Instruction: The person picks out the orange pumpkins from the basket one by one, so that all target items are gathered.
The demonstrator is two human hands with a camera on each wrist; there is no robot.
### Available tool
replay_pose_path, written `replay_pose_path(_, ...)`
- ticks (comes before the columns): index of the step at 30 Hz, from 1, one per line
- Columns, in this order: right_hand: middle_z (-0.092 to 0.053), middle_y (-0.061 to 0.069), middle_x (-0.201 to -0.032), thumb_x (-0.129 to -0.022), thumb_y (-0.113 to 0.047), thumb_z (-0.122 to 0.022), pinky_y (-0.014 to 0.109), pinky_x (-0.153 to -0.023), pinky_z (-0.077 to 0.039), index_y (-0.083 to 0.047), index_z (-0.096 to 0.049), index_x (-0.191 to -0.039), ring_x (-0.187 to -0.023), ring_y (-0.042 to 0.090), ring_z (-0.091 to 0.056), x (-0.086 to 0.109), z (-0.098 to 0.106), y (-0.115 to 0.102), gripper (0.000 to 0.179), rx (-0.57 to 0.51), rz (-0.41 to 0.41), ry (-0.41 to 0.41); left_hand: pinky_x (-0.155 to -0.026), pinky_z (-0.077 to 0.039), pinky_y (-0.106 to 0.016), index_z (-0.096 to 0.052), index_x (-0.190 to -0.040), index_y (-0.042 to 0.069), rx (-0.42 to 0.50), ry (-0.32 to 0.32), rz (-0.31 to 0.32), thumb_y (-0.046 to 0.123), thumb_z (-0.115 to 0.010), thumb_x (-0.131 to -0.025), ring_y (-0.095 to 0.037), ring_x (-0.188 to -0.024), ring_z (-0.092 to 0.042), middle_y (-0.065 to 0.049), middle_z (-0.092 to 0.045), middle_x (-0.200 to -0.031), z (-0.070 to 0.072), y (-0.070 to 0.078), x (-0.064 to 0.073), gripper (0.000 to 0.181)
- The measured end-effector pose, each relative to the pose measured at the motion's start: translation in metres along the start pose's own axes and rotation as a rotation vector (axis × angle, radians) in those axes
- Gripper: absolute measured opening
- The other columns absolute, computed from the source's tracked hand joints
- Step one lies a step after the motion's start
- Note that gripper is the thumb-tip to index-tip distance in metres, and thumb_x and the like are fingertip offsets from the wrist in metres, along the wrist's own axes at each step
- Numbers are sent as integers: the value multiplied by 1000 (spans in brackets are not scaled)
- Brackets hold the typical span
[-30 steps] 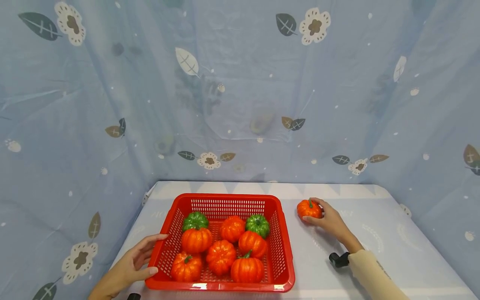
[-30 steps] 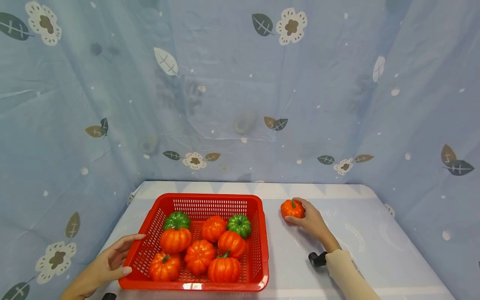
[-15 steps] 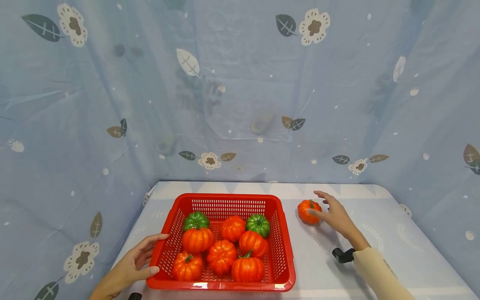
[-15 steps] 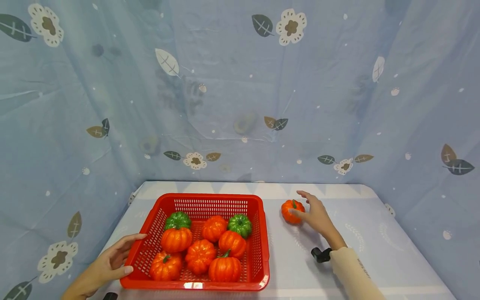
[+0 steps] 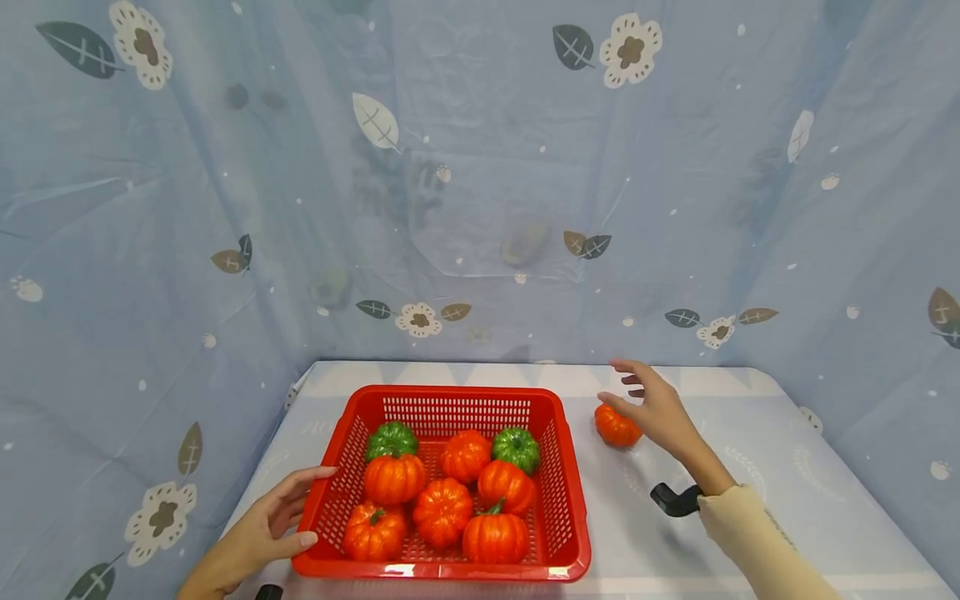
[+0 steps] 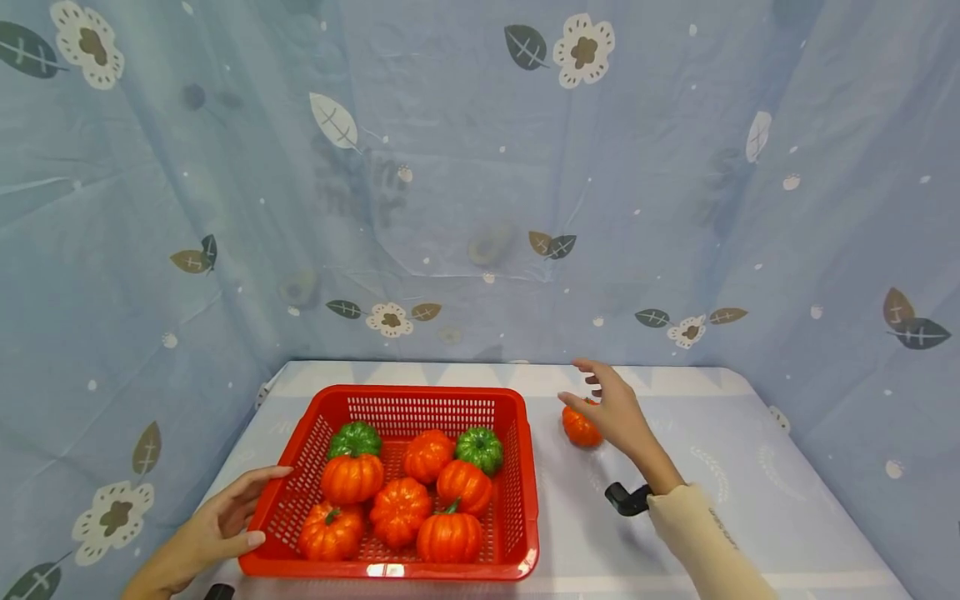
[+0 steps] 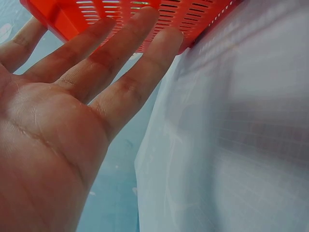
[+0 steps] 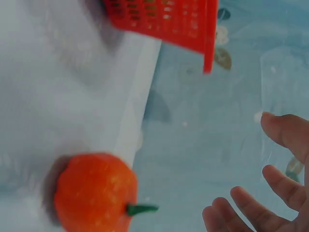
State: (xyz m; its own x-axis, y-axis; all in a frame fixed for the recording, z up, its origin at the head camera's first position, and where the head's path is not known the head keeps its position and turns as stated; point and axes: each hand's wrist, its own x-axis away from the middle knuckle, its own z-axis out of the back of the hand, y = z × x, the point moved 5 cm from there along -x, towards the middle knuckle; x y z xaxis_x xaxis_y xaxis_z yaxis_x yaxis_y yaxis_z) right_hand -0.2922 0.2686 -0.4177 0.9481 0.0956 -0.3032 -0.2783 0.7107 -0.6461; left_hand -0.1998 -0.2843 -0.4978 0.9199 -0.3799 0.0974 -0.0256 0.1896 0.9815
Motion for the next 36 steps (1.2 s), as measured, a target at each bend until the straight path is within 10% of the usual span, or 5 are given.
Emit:
replay_pose_path(15,-59,5,-142,-92,-34,-80,47,-97,-55,-15,-56,-145,-121,25,-59,-9,-47,-84,62,-128,230,-122,-93,-57,-37,-30,-157,7,26,-23,9,9,-63,-101,-16,-122,-58,-31,-30,-155,0,3,4,64)
replay_pose_path(36,-57,4,-144,-92,-46,-77,50,-104,-48,-19,-54,-147,-123,22,-55,-9,-118,-165,66,-187,344,-408,-94,-56,-36,-34,-156,10,40,-17,-11,6,-62,-100,-18,-123,-59,-27,-29,-157,-1,2,3,63)
